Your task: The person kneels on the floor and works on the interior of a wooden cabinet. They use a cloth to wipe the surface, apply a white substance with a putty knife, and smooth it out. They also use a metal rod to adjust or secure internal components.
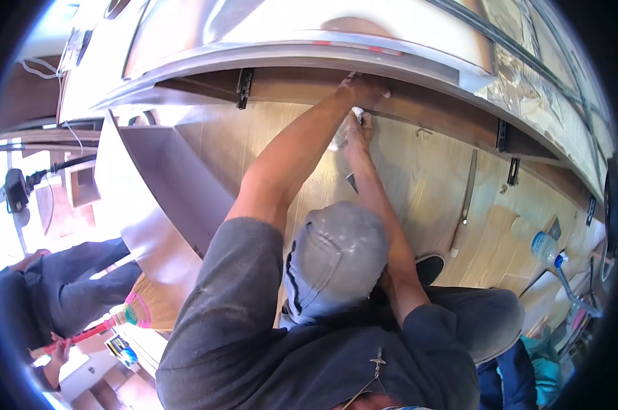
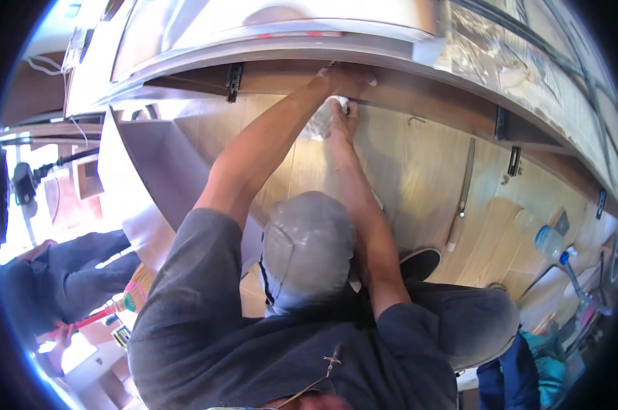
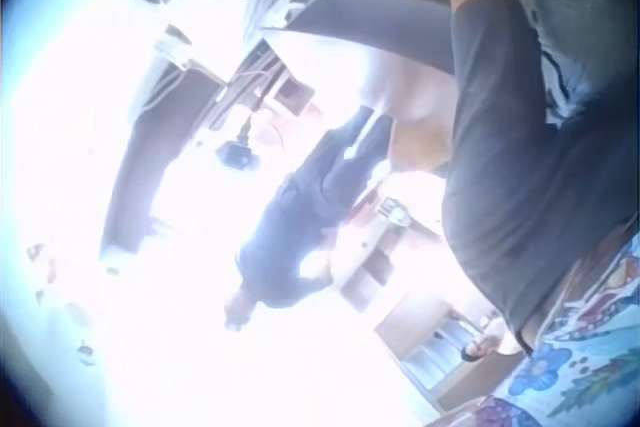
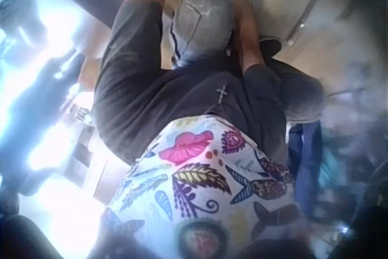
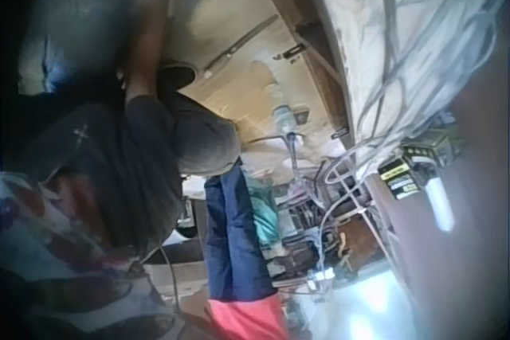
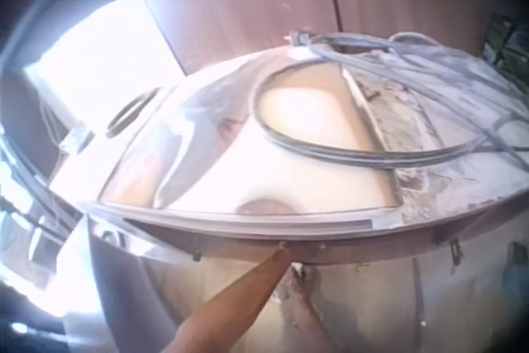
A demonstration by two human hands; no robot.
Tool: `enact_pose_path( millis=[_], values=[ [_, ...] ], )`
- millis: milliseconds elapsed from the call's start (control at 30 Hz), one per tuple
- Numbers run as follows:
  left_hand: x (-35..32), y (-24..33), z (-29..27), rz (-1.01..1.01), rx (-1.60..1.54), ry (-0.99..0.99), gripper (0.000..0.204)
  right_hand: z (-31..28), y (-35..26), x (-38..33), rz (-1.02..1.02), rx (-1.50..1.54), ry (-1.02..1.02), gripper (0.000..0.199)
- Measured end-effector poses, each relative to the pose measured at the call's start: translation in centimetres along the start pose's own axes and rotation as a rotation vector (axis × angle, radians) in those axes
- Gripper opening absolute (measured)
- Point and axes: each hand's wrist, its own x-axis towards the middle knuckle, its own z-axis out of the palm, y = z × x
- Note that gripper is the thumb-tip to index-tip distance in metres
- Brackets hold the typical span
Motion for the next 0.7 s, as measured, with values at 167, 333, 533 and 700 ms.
enact_pose_path(
  millis=[167,333,533,700],
  values=[
    [1.4,3.8,-3.4,-0.19,-0.294,0.028,0.063,-8.5,-3.9,0.7,0.024,-0.283,0.001,0.025],
    [2.0,-0.3,0.7,-0.148,-0.273,0.247,0.06,-9.2,-9.1,-2.8,0.068,-0.154,-0.041,0.024],
    [-1.0,7.4,0.6,-0.111,-0.561,0.577,0.051,-14.2,-12.9,-2.8,0.01,-0.154,0.023,0.028],
    [-5.9,11.4,5.0,-0.07,-0.775,0.659,0.061,-14.1,-13.5,-2.2,0.089,0.031,-0.181,0.048]
  ],
)
